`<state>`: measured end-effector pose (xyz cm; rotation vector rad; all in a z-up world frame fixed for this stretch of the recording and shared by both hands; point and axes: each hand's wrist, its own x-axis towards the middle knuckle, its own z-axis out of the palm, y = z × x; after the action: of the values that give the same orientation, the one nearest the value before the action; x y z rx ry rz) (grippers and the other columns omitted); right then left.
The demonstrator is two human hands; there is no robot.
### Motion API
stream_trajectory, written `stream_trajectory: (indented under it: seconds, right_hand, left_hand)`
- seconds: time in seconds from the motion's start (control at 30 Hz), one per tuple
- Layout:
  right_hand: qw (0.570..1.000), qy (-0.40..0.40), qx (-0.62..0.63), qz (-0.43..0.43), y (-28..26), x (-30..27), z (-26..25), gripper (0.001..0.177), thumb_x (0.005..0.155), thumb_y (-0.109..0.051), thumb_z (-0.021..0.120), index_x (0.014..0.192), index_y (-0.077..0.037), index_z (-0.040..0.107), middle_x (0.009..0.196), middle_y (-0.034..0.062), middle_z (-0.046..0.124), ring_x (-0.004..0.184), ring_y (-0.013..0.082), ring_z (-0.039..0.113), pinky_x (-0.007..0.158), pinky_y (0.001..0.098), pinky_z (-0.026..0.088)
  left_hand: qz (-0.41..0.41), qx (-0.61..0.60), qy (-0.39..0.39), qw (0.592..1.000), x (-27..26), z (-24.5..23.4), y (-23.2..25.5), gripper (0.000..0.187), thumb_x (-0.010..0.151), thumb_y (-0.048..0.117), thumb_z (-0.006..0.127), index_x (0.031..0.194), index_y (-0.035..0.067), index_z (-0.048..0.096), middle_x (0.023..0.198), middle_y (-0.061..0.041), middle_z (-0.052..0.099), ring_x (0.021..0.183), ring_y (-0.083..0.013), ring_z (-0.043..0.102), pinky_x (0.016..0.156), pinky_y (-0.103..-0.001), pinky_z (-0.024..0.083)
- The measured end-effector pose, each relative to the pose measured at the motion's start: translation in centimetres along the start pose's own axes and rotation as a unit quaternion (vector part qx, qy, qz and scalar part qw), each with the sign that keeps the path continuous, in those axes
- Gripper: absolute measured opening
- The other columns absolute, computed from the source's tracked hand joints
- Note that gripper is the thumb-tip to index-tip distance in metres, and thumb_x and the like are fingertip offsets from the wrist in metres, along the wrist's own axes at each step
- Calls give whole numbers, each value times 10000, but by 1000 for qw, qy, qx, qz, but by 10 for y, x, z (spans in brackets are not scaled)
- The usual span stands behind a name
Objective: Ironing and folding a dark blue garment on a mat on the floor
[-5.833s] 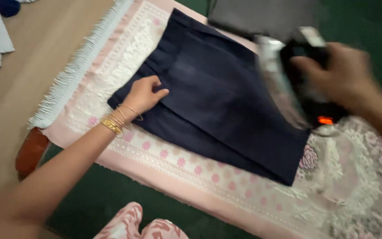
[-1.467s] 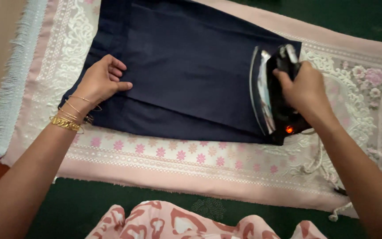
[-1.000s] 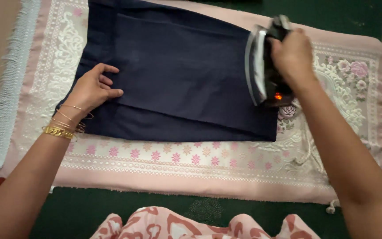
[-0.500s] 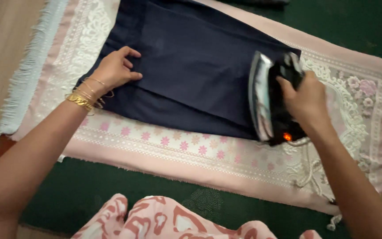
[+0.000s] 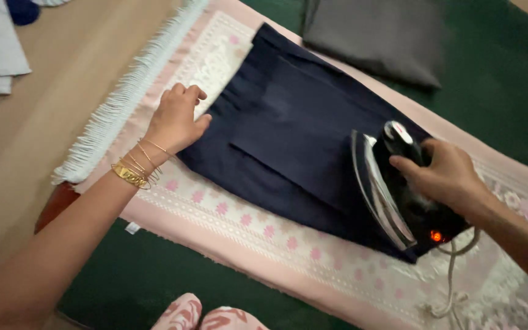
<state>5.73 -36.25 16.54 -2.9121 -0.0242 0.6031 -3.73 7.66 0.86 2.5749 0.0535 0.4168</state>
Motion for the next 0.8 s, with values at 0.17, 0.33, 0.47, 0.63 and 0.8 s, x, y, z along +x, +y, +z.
stream_trajectory:
  seconds: [0.17,0.33,0.47,0.63,0.8]
  right_hand:
    - [966,89,1,-242,-85,76,11,485,950,-406,726,1051,67,691,797,218,709,696,322,702,634,472,533]
    - [927,193,68,-315,-175,166,56,510,1009,-377,751,1126,94,595,926,300,708,879,471,692,775,514,546]
    - [908,227,18,-352,-187,225,81,528,1035,-371,746,1111,120,566,986,358,682,911,516,686,762,520,562]
    - [901,235,12,-365,-181,224,86,563,1011,-359,791,1101,145,558,992,387,670,924,546,664,776,532,550]
    - [899,262,57,-346,-176,215,89,523,1013,-325,794,1095,143,574,990,372,679,961,538,674,824,524,559]
  left_hand:
    - [-60,-61,-63,994,-13,8,-15,447,765,268,866,1068,13,660,1013,-201,697,984,-374,672,885,-446,534]
    - [-53,-93,-65,992,-24,5,-11,466,726,233,878,1076,31,646,1023,-215,721,1005,-392,681,893,-452,527]
    - [-89,-114,-75,987,-34,5,-8,472,726,199,867,1108,61,626,1043,-193,737,1030,-382,693,910,-451,526]
    - [-106,-120,-77,984,-30,2,-11,480,731,196,868,1125,82,618,1068,-181,740,1041,-374,687,924,-453,512]
    - [-114,-105,-93,984,-31,3,-7,483,765,234,840,1155,82,600,975,-164,756,982,-356,690,950,-449,497]
